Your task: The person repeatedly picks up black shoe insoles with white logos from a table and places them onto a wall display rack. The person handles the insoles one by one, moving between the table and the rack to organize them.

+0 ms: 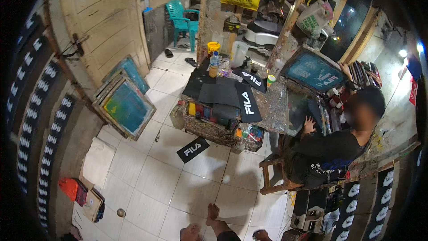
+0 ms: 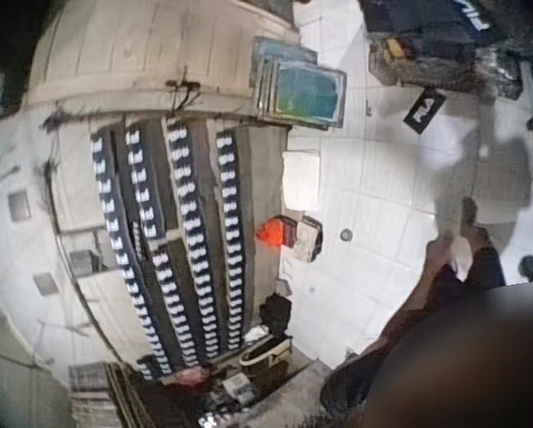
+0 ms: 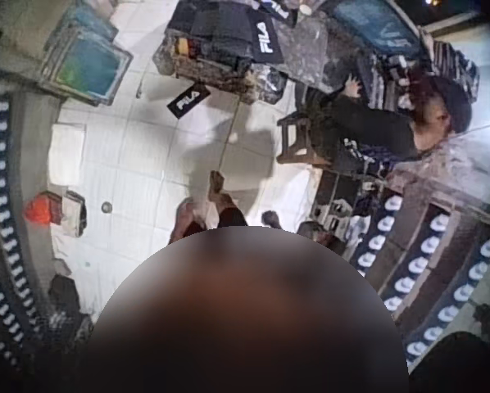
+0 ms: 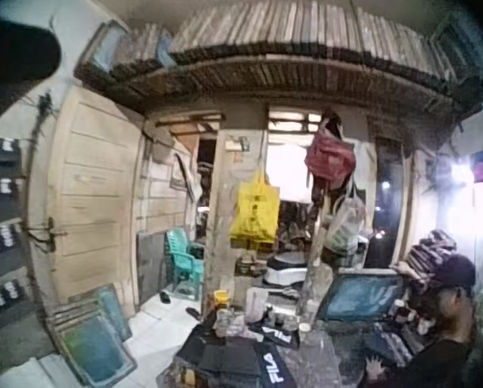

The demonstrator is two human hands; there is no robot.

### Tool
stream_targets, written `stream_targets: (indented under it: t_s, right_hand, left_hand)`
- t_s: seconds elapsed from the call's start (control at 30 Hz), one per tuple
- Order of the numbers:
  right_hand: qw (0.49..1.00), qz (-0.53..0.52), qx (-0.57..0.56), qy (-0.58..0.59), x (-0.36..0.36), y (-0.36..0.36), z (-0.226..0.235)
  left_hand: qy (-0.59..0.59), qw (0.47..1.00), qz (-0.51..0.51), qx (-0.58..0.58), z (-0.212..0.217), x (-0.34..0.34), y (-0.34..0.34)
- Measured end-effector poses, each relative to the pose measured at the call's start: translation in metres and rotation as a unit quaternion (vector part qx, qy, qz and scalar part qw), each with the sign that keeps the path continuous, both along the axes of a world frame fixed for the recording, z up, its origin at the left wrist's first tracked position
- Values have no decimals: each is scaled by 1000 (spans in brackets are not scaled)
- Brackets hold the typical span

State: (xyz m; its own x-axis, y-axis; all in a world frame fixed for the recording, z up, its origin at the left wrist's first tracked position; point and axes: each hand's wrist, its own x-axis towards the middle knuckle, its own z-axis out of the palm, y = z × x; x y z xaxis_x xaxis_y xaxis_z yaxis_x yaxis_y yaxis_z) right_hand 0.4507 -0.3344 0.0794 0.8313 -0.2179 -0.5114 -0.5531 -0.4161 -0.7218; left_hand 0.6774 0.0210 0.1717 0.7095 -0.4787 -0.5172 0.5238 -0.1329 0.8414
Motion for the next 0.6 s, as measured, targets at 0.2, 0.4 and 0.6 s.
stream_targets:
  t_s: [0.2,0.4,0.6]
  right_hand:
    - [647,-442,621,-17,239,20,-20]
    - [947,-316,-10,-60,351,118,-15]
    - [972,-162,-49,164,429,130,26]
  left_hand:
    - [-134,906,-59,397,-32,111,45]
    - [-108,829,-243,492,-56,233,35]
    - [-63,826,-260,496,-92,356,33]
